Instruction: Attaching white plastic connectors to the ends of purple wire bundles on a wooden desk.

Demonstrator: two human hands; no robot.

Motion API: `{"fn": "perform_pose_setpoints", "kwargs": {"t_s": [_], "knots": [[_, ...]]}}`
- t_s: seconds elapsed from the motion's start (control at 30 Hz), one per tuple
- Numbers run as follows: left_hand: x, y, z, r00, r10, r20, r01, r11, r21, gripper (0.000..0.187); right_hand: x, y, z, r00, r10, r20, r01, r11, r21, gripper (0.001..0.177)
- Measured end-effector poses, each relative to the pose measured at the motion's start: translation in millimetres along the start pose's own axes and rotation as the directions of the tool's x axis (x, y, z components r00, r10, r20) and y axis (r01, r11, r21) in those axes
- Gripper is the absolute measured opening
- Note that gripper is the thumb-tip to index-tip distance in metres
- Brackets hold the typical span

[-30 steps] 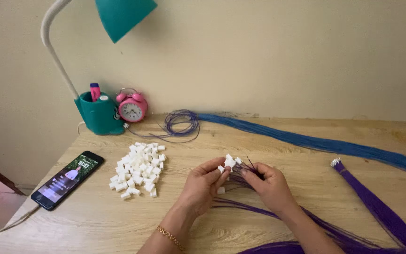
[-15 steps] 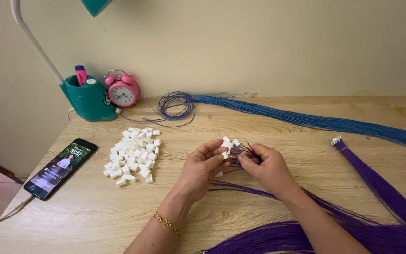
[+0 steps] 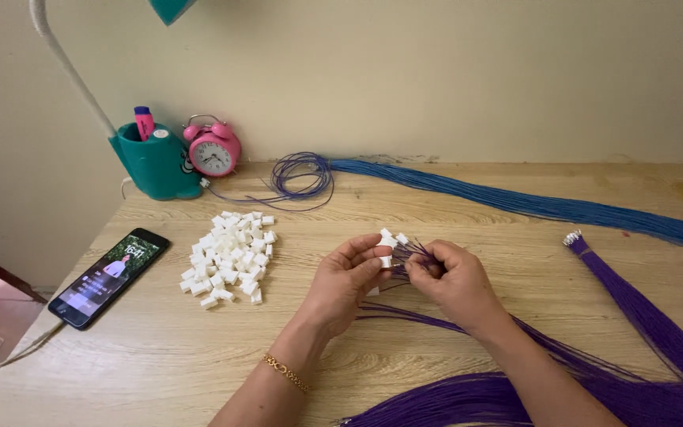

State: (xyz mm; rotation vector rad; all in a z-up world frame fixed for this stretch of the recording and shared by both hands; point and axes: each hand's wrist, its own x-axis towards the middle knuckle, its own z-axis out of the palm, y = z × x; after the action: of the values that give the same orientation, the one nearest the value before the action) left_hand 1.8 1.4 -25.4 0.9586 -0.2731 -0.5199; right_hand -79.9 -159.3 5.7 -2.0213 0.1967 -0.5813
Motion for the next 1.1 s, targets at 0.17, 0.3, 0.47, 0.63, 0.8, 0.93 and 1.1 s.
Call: {"fn": "perform_pose_setpoints", "kwargs": {"t_s": [0.17,0.3,0.47,0.63,0.8,0.93,1.1], "knots": [[-1.6,-3.7,2.5,1.0,0.0,-0.02,-0.001,0.999,-0.035,0.04,0.9,11.3,-3.7,0.999,-0.033,-0.012,0.033,0.999,0.018,0.01],[-2.1,-1.5,8.7,1.0,0.022,-0.011,-0.022,1.0,-0.021,0.04,4.8,16.2,-1.7,0.997,-0.074,-0.018,0.074,0.997,-0.027,0.013],[-5.7,-4.2,4.1,0.999,-0.042,0.007,0.042,0.993,-0.114,0.036,-3.8,7.3,-2.0,0.979,-0.186,0.078,0.197,0.965,-0.172,0.016],[2.2,-13.1,1.1,0.998,0.0,-0.055,-0.002,0.999,-0.045,0.025,-3.9,-3.0,-6.4,0.971,-0.228,0.077,0.24,0.94,-0.243,0.011],[-10.6,19.7,19.8,0.982,-0.07,-0.173,0.083,0.994,0.071,0.035,2.0,8.1,0.0,0.964,-0.254,0.081,0.265,0.95,-0.167,0.012],[-6.2,4.7,8.6,0.982,-0.096,-0.163,0.086,0.994,-0.067,0.026,-2.4,-2.7,-0.9,0.988,-0.142,0.059,0.147,0.985,-0.089,0.012],[-9.0,9.6,11.1,0.985,-0.074,-0.154,0.062,0.995,-0.08,0.023,-4.2,-17.4,-3.5,0.992,-0.066,0.111,0.077,0.993,-0.095,0.014]]}}
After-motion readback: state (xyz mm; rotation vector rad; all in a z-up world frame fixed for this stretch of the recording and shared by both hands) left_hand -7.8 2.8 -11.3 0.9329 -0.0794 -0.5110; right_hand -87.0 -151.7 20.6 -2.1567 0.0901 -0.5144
